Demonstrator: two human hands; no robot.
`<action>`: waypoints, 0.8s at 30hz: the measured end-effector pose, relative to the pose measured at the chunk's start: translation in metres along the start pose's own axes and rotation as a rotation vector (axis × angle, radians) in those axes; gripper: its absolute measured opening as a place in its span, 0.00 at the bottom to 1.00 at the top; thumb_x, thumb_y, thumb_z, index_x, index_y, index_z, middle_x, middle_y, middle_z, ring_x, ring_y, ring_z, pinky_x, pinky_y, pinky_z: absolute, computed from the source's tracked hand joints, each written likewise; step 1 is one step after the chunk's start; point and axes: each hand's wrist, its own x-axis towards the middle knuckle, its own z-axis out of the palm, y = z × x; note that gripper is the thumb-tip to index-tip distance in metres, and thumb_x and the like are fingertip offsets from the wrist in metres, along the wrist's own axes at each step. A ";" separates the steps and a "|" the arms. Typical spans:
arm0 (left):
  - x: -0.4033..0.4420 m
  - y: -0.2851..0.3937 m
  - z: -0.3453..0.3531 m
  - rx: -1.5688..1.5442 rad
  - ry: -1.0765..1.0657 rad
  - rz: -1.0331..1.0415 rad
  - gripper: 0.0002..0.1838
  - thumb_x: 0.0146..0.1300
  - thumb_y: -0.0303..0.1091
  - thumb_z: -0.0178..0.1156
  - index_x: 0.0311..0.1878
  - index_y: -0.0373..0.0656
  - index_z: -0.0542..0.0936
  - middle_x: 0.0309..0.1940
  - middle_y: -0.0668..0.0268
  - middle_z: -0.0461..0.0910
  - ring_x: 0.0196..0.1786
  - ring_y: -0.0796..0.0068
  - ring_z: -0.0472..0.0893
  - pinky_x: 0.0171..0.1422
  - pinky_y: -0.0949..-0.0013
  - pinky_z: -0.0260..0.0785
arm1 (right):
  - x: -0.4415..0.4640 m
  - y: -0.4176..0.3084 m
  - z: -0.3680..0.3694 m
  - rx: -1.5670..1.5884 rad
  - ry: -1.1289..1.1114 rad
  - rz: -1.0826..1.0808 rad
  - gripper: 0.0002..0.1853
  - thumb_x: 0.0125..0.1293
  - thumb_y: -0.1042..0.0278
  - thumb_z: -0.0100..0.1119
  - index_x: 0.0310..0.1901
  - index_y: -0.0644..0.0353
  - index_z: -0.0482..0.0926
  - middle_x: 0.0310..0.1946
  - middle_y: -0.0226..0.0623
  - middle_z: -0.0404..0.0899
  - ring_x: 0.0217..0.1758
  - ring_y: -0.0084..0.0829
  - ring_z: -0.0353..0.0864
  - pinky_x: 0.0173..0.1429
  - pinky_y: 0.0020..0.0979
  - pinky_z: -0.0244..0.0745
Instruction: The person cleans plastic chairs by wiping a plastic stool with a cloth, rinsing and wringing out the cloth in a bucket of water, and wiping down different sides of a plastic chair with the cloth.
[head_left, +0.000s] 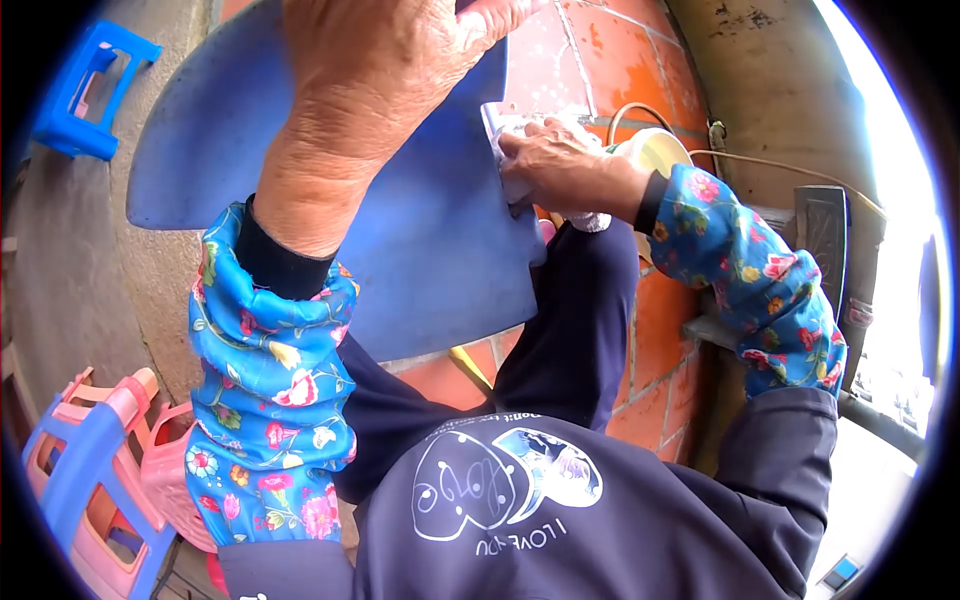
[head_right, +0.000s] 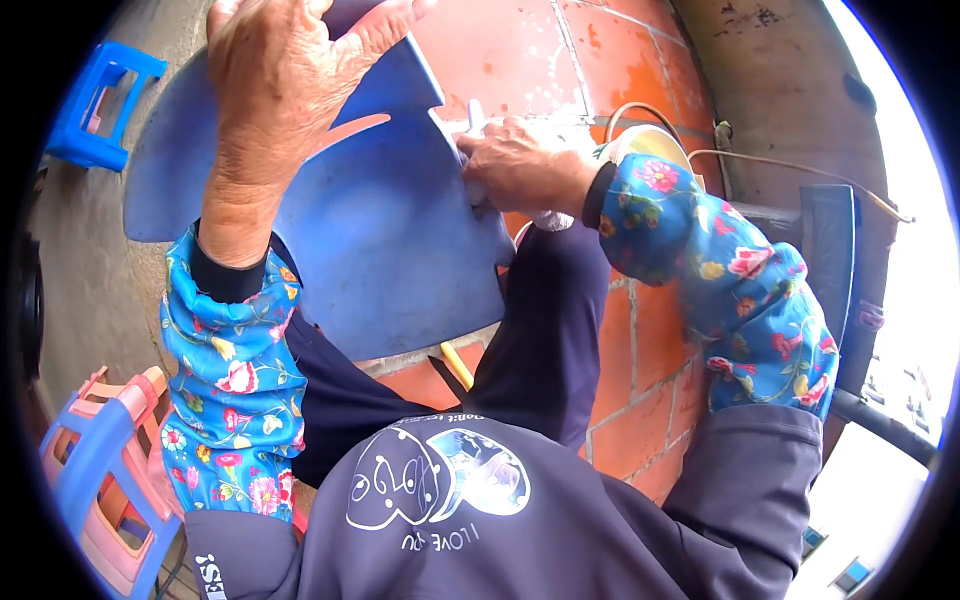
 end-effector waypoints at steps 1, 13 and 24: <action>0.001 0.001 -0.002 -0.008 -0.010 -0.005 0.15 0.56 0.47 0.66 0.26 0.47 0.76 0.25 0.67 0.78 0.33 0.62 0.74 0.44 0.59 0.57 | -0.005 -0.009 -0.005 -0.032 0.005 -0.018 0.11 0.51 0.70 0.65 0.38 0.48 0.86 0.49 0.38 0.74 0.51 0.44 0.74 0.53 0.45 0.69; -0.009 -0.010 0.004 -0.018 0.074 0.065 0.15 0.54 0.47 0.66 0.31 0.47 0.76 0.27 0.67 0.77 0.35 0.63 0.75 0.47 0.56 0.58 | -0.036 -0.008 -0.066 -0.111 0.125 -0.066 0.06 0.51 0.69 0.66 0.29 0.42 0.85 0.40 0.33 0.77 0.46 0.37 0.78 0.46 0.40 0.72; -0.006 -0.010 0.006 -0.003 0.092 0.028 0.14 0.54 0.46 0.67 0.28 0.47 0.75 0.26 0.67 0.77 0.35 0.63 0.74 0.47 0.57 0.58 | -0.004 -0.009 -0.008 0.103 0.083 -0.099 0.03 0.50 0.68 0.63 0.27 0.46 0.83 0.36 0.32 0.74 0.42 0.39 0.75 0.46 0.41 0.68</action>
